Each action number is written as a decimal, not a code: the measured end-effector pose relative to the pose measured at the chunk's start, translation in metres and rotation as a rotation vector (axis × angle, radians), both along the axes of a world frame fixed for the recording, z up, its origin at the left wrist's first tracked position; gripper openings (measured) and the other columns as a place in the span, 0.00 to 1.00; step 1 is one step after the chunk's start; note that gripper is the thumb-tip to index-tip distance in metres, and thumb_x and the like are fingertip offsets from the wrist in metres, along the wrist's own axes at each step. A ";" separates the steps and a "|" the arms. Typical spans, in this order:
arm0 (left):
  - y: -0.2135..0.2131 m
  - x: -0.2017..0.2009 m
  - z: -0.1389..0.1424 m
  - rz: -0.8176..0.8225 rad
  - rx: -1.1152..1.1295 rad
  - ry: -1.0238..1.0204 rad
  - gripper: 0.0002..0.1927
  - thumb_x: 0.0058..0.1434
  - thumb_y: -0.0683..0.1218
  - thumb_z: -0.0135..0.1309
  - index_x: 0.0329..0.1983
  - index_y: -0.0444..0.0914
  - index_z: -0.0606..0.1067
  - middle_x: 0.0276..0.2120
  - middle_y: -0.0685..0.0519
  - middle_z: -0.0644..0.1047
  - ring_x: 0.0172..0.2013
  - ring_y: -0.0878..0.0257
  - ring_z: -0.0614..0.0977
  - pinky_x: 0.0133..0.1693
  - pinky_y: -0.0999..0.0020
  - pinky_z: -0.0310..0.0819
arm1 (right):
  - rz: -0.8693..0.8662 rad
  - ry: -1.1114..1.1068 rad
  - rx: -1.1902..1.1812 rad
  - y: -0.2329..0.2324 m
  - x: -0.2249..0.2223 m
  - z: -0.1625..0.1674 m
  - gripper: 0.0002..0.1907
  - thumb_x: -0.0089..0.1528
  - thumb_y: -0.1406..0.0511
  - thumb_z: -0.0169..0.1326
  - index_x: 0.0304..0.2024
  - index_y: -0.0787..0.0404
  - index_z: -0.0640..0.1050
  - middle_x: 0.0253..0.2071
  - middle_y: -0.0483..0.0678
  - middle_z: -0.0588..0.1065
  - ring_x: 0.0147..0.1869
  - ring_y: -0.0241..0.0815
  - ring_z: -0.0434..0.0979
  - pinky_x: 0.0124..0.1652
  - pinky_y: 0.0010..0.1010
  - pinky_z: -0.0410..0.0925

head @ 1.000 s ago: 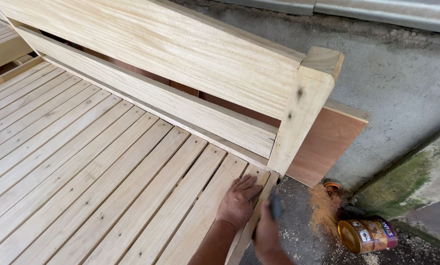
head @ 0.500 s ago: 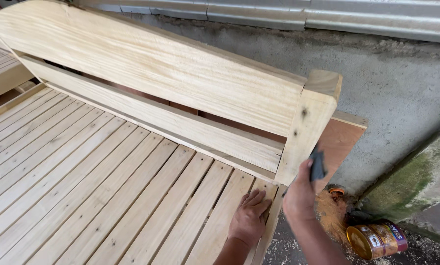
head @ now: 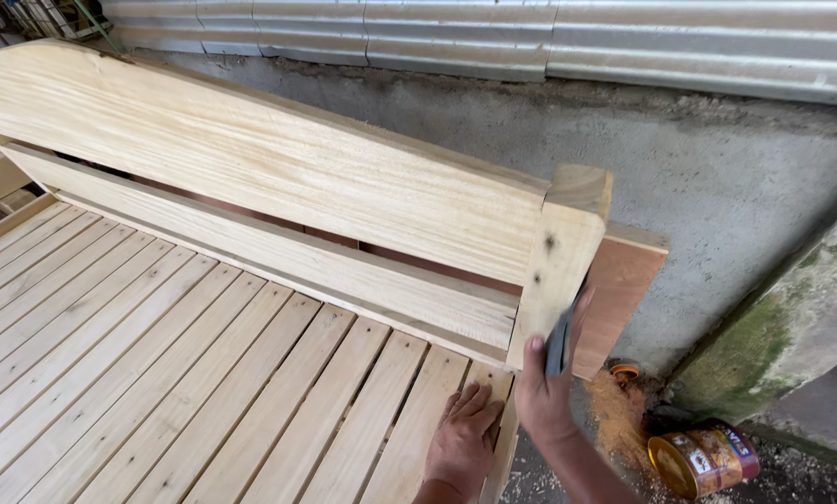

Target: The person sands a slatted wooden bed frame using a sanding block. They rub the block along the seat slats and edges, then sand the corner posts and headboard rails, working over different surfaces of the frame by hand.

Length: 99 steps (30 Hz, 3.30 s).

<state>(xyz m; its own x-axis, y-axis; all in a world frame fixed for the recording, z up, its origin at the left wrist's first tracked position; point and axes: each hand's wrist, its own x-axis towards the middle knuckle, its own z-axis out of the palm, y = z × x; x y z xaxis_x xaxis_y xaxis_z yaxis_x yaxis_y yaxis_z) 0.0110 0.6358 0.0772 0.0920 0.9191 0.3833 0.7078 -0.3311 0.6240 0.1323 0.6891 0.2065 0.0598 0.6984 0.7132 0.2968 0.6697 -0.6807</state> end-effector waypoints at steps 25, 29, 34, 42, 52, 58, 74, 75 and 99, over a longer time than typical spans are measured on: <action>0.014 0.014 0.047 0.231 0.172 -0.013 0.26 0.66 0.42 0.48 0.68 0.37 0.67 0.73 0.39 0.59 0.73 0.43 0.57 0.69 0.44 0.47 | -0.127 -0.583 -0.184 0.029 0.044 0.176 0.32 0.70 0.44 0.31 0.74 0.42 0.59 0.79 0.50 0.54 0.84 0.56 0.43 0.71 0.54 0.46; 0.045 0.028 0.149 0.227 0.484 0.004 0.34 0.65 0.42 0.46 0.73 0.26 0.55 0.74 0.30 0.51 0.74 0.34 0.49 0.71 0.39 0.41 | -0.099 -0.622 -0.532 0.056 0.042 0.198 0.31 0.72 0.46 0.32 0.64 0.59 0.70 0.70 0.58 0.64 0.77 0.58 0.54 0.73 0.50 0.53; 0.075 0.028 0.235 0.243 0.585 0.225 0.36 0.57 0.34 0.41 0.72 0.22 0.58 0.75 0.32 0.54 0.76 0.40 0.51 0.73 0.42 0.43 | -0.080 -0.732 -0.225 0.060 0.059 0.180 0.34 0.71 0.46 0.32 0.72 0.56 0.65 0.74 0.54 0.62 0.81 0.55 0.51 0.73 0.50 0.52; 0.100 -0.002 0.294 0.177 0.723 -0.097 0.12 0.61 0.36 0.44 0.43 0.37 0.77 0.51 0.50 0.79 0.60 0.53 0.78 0.75 0.43 0.54 | 0.013 -0.725 -0.563 0.074 0.049 0.203 0.36 0.69 0.42 0.32 0.74 0.47 0.67 0.66 0.58 0.72 0.73 0.56 0.68 0.69 0.49 0.62; 0.120 -0.003 0.299 0.262 0.843 0.008 0.12 0.69 0.48 0.41 0.45 0.40 0.74 0.46 0.48 0.74 0.61 0.49 0.71 0.72 0.41 0.47 | -0.020 -0.823 -0.056 0.075 0.056 0.196 0.33 0.72 0.47 0.33 0.65 0.61 0.70 0.68 0.61 0.66 0.76 0.64 0.56 0.68 0.56 0.53; 0.129 -0.010 0.290 0.224 0.878 0.072 0.15 0.71 0.52 0.40 0.48 0.39 0.74 0.49 0.47 0.73 0.61 0.47 0.70 0.71 0.41 0.47 | -0.097 -0.964 -0.667 0.083 0.037 0.226 0.34 0.74 0.44 0.31 0.60 0.60 0.77 0.56 0.61 0.78 0.66 0.60 0.76 0.73 0.49 0.58; 0.148 -0.013 0.270 0.236 0.900 0.071 0.20 0.74 0.54 0.33 0.48 0.40 0.74 0.49 0.46 0.73 0.61 0.46 0.70 0.71 0.40 0.48 | -0.142 -1.150 -0.115 0.051 0.048 0.191 0.38 0.70 0.43 0.20 0.75 0.58 0.49 0.78 0.52 0.48 0.81 0.48 0.38 0.72 0.44 0.35; 0.148 -0.013 0.270 0.241 0.897 0.073 0.20 0.74 0.54 0.33 0.48 0.40 0.74 0.49 0.46 0.73 0.61 0.46 0.70 0.71 0.40 0.48 | -0.142 -1.143 -0.124 0.049 0.048 0.192 0.38 0.70 0.44 0.20 0.75 0.57 0.50 0.77 0.50 0.49 0.81 0.46 0.39 0.72 0.44 0.34; 0.151 -0.014 0.265 0.235 0.890 0.082 0.22 0.74 0.56 0.31 0.50 0.40 0.74 0.50 0.47 0.73 0.63 0.46 0.69 0.72 0.40 0.46 | -0.260 -0.994 -0.039 0.042 0.056 0.174 0.30 0.71 0.51 0.33 0.70 0.59 0.64 0.73 0.50 0.61 0.80 0.47 0.48 0.74 0.45 0.40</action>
